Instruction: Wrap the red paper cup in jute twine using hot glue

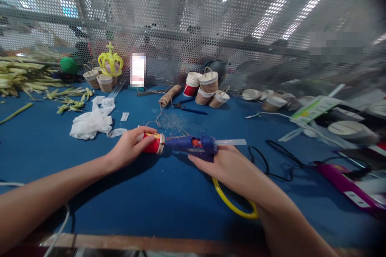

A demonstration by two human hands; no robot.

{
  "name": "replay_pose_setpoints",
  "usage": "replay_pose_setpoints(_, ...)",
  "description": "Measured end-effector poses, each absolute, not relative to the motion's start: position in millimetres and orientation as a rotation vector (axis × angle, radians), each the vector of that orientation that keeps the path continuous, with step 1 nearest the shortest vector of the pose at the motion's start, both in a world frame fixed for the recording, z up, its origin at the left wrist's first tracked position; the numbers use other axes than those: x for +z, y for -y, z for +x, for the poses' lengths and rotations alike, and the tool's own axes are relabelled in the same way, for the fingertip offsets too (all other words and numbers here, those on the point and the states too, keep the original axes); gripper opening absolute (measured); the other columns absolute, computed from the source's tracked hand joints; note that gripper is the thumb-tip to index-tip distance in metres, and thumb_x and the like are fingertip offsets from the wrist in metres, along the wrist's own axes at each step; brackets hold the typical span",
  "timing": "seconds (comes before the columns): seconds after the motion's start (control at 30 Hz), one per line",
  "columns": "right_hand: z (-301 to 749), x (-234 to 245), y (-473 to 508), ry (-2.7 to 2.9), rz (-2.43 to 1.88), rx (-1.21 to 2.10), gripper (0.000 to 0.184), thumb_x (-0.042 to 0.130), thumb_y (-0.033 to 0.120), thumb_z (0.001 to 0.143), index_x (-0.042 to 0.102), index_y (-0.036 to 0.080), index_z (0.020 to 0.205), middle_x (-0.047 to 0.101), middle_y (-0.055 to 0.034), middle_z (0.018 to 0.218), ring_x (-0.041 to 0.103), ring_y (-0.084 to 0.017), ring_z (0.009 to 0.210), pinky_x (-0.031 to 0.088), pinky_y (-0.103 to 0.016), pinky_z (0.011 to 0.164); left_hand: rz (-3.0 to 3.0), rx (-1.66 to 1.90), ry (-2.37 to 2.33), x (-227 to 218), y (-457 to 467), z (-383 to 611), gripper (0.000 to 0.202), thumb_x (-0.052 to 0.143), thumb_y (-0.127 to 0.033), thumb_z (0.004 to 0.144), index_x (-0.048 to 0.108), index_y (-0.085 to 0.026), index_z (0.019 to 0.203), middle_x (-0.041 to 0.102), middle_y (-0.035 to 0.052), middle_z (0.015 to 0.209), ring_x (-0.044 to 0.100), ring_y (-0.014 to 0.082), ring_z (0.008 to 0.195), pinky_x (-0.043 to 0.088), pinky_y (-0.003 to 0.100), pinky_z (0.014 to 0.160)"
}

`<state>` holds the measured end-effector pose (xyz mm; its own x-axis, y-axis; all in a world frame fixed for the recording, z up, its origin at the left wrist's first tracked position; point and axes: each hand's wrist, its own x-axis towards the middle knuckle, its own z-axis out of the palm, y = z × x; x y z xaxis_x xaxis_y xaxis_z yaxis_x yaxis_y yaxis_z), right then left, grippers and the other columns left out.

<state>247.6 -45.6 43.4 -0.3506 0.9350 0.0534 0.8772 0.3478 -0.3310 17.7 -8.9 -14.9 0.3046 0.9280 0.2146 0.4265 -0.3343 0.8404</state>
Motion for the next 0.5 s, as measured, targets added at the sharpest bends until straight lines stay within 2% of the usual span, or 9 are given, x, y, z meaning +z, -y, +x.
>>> replay_pose_setpoints(0.2, 246.1, 42.1, 42.3, 2.314, -1.668, 0.329, 0.028, 0.049, 0.036, 0.079, 0.052, 0.022, 0.055, 0.058, 0.0004, 0.051, 0.053, -0.015, 0.05, 0.039, -0.027, 0.049, 1.916, 0.964, -1.181, -17.9, 8.7, 16.7, 0.029, 0.046, -0.034, 0.083, 0.06, -0.015, 0.1, 0.068, 0.0067, 0.09, 0.062, 0.0162, 0.076, 0.049, 0.027, 0.068)
replay_pose_setpoints(0.37, 246.3, 44.6, 44.2, 2.35, -1.644, 0.37, 0.027, 0.047, 0.037, 0.08, 0.057, 0.022, 0.06, 0.062, -0.0011, 0.057, 0.055, -0.017, 0.055, 0.04, -0.028, 0.054, 1.929, 0.942, -1.196, -17.9, 9.4, 15.4, 0.03, 0.046, -0.033, 0.082, 0.06, -0.015, 0.101, 0.068, 0.0063, 0.091, 0.062, 0.016, 0.076, 0.048, 0.027, 0.069)
replay_pose_setpoints(0.5, 246.7, 46.7, 46.7, 2.371, -1.64, 0.413, 0.027, 0.048, 0.036, 0.079, 0.053, 0.022, 0.057, 0.061, -0.0001, 0.055, 0.054, -0.016, 0.052, 0.039, -0.027, 0.051, 1.922, 0.93, -1.211, -16.9, 9.7, 15.8, 0.031, 0.046, -0.034, 0.083, 0.059, -0.014, 0.103, 0.067, 0.0068, 0.093, 0.062, 0.0162, 0.076, 0.048, 0.027, 0.068)
